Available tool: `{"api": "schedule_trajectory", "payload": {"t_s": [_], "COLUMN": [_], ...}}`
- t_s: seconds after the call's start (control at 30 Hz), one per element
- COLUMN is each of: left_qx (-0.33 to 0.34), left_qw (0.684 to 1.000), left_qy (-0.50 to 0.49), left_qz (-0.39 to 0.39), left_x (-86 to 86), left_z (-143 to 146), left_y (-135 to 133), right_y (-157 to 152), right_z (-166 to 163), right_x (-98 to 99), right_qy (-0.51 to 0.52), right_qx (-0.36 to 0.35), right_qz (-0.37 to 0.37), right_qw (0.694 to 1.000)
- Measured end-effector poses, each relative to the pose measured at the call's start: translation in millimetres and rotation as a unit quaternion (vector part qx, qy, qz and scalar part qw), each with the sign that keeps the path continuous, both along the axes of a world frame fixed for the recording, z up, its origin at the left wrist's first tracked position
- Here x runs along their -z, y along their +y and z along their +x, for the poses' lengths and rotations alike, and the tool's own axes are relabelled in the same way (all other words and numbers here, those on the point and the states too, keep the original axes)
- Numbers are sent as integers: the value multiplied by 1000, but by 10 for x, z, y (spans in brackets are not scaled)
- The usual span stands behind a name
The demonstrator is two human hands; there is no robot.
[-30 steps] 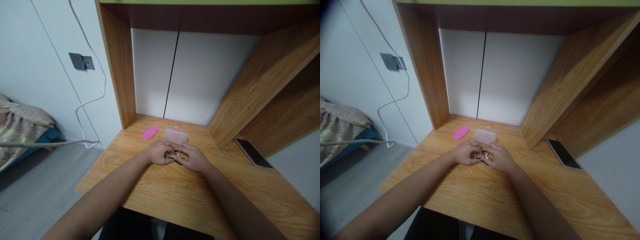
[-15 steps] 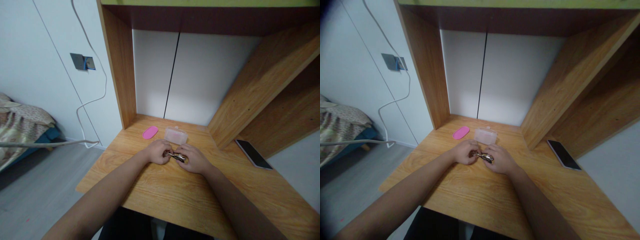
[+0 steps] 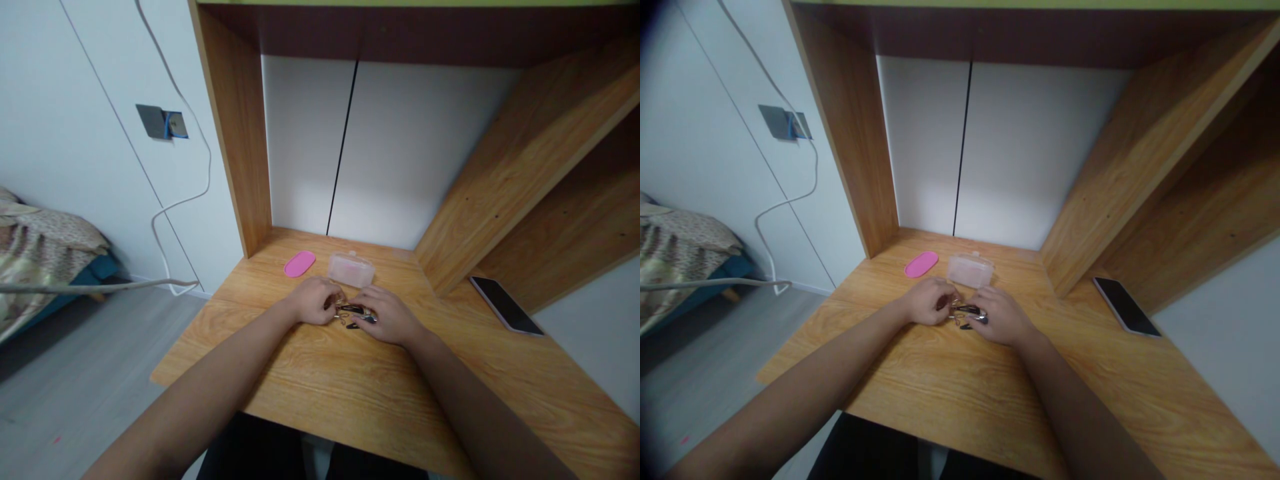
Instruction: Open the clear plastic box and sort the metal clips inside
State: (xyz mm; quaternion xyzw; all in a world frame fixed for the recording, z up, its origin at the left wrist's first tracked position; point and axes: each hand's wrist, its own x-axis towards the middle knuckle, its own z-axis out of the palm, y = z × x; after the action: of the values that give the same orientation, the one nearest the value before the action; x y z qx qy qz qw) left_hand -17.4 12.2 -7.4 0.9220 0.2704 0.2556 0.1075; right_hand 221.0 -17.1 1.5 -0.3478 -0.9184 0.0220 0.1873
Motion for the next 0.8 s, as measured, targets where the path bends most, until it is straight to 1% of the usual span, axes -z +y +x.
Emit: {"api": "schedule_trajectory", "payload": {"t_s": [0.1, 0.17, 0.27, 0.33, 0.47, 0.57, 0.67, 0.8], "left_qx": [-4, 9, 31, 31, 20, 11, -13, -49], "left_qw": [1000, 1000, 999, 1000, 1000, 999, 999, 998], "left_qy": [8, 7, 5, 5, 18, 39, 51, 46], "left_qz": [-3, -7, -6, -4, -1, 7, 14, 7], "left_x": [-23, -34, -29, -14, 4, -5, -6, 16], "left_z": [-2, -2, -1, -1, 1, 9, 18, 16], "left_y": [-11, -16, -16, -10, 5, 9, 10, 22], "right_y": [-29, -36, -23, -5, 21, 18, 3, -12], "right_z": [-5, -4, 4, 8, 10, 7, -1, -17], "right_x": [-61, -80, -67, -42, 7, 21, 15, -5], "right_qy": [-14, -23, -26, -20, -5, 7, 12, 11], "right_qx": [-8, -6, -2, -5, -5, 9, 18, 5], "right_qz": [-18, -28, -40, -44, -39, -41, -43, -45], "right_qw": [1000, 999, 999, 999, 999, 999, 999, 999]}}
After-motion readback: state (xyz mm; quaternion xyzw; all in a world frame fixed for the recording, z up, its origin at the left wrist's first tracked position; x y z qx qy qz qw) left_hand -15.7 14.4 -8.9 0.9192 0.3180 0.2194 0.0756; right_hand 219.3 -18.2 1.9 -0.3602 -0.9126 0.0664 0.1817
